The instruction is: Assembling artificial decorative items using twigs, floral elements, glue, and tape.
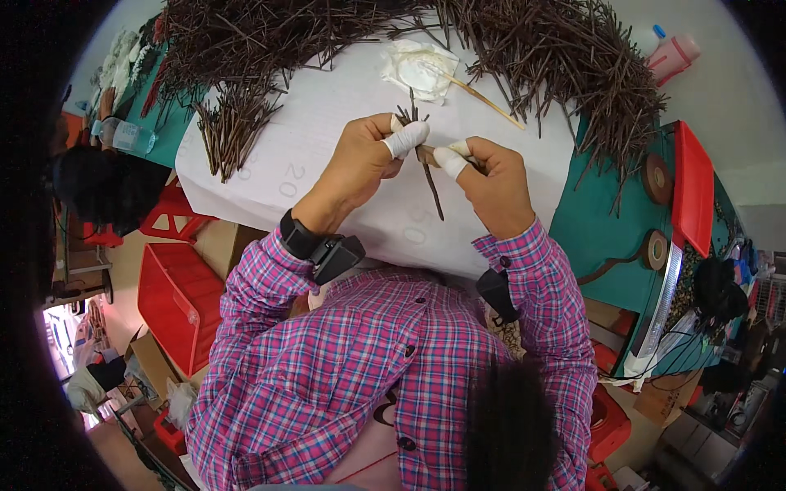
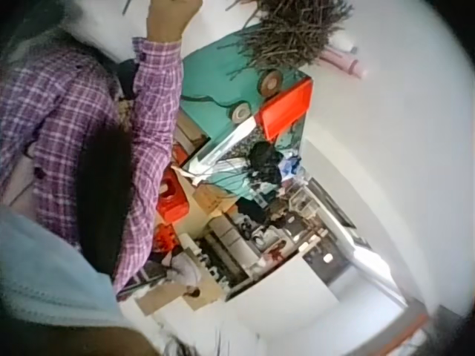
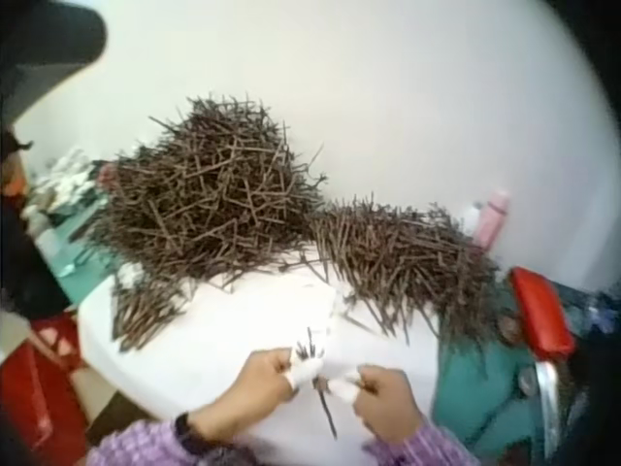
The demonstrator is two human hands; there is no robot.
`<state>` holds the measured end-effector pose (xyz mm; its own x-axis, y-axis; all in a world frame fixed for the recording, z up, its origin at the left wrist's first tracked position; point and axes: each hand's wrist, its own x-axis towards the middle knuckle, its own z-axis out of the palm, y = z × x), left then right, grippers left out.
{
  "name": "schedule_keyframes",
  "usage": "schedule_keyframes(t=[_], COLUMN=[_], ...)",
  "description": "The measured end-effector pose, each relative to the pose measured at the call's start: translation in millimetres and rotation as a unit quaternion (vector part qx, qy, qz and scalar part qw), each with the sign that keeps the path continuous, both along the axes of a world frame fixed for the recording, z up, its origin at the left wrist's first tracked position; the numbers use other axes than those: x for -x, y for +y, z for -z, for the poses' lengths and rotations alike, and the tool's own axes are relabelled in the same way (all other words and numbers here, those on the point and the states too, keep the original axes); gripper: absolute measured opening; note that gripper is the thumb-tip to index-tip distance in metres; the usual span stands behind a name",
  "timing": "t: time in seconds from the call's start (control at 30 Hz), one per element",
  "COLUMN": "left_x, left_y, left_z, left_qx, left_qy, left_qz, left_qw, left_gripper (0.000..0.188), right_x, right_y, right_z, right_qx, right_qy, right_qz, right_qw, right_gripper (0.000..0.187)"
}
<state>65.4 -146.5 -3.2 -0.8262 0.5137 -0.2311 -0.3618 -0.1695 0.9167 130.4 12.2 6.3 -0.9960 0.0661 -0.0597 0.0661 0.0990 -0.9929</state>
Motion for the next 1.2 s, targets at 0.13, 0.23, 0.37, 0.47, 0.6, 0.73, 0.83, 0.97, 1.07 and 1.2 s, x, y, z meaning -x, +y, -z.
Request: schedule_keyframes(t=[0.13,0.23,0.37,0.47,0.6,0.73,0.83,0.97,1.07,1.2], left_x=[1,2,2,3,1,-6,-11,-9,-5,-3], left_y=[-3,-5,-11,-12,-11,-5,-2,5,-2,-5], left_z=[10,12,15,18,14,10,15,18,13,17], left_qx=[-0.065,-0.1,-0.135,-0.161,-0.223,-0.248,-0.181,-0.025,-0.035,-0.07], left_qy=[0.002,0.0,0.004,0.003,-0.041,-0.117,-0.121,0.031,0.011,-0.018], left_qz=[0.055,0.077,0.105,0.125,0.119,0.04,-0.022,-0.031,0.0,0.045], left_qw=[0.996,0.992,0.985,0.979,0.967,0.961,0.976,0.999,0.999,0.996], left_gripper=[0.017,0.017,0.022,0.024,0.024,0.021,0.019,0.013,0.011,0.011], right_x=[-1,-2,-1,2,-1,2,1,-1,-2,-3], right_y=[2,0,-4,-5,-14,-11,-16,-14,-3,2], right_z=[1,0,-3,0,3,7,10,3,5,7], right_qx=[0.085,0.097,0.089,0.084,0.106,0.035,-0.018,-0.041,-0.007,0.067], right_qy=[-0.069,-0.088,-0.078,-0.103,-0.058,0.003,0.024,0.008,-0.027,-0.079], right_qz=[-0.009,0.0,-0.009,-0.048,-0.009,0.038,0.026,0.006,-0.008,-0.025], right_qw=[0.994,0.991,0.993,0.99,0.993,0.999,0.999,0.999,1.0,0.994], right_gripper=[0.01,0.01,0.012,0.012,0.014,0.014,0.012,0.012,0.012,0.012])
